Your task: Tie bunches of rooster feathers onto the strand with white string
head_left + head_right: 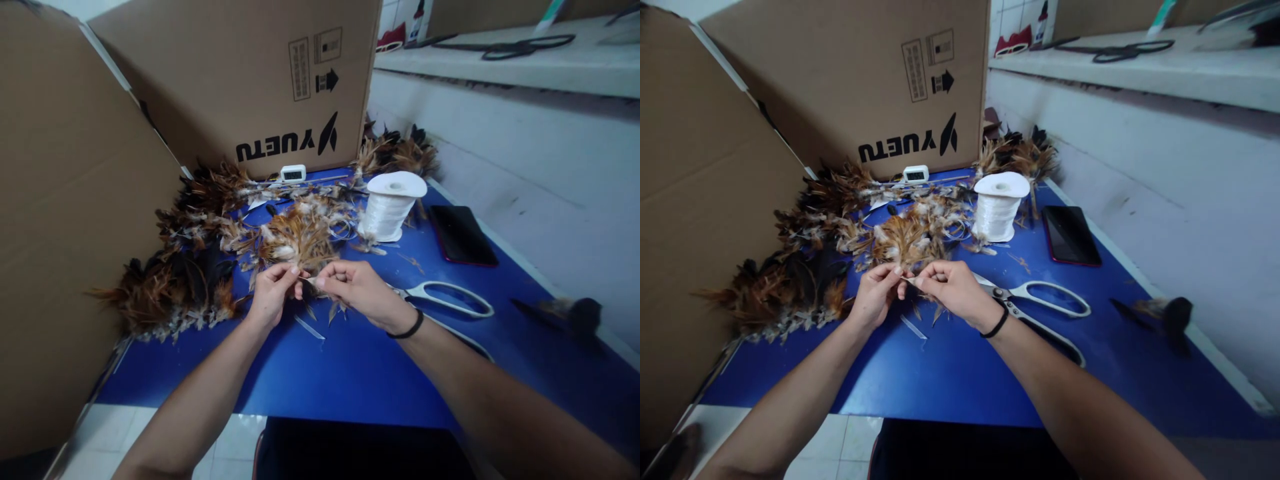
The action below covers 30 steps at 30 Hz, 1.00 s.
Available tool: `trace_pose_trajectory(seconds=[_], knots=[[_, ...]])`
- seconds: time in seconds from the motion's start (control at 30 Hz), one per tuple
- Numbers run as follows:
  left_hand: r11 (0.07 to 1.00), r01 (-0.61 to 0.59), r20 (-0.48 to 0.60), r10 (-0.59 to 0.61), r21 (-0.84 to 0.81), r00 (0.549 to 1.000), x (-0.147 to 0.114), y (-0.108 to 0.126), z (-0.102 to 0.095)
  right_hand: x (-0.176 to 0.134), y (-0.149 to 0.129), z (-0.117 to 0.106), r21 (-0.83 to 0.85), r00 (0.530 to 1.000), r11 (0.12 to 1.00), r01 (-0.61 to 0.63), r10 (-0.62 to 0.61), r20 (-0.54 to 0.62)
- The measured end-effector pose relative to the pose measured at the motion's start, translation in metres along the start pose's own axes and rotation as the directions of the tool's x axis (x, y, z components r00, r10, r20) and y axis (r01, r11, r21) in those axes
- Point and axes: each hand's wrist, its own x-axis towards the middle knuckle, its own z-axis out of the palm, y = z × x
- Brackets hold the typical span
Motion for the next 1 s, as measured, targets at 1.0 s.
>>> trace_pose_trajectory(seconds=[1.0], knots=[[0.475,-0.446,0.171,0.515,0.759,0.84,-0.0069,0.0048,0.0007,0.0011,-0.0053,0.0041,0.268,0.971,0.949,-0.165,0.203,-0.123]])
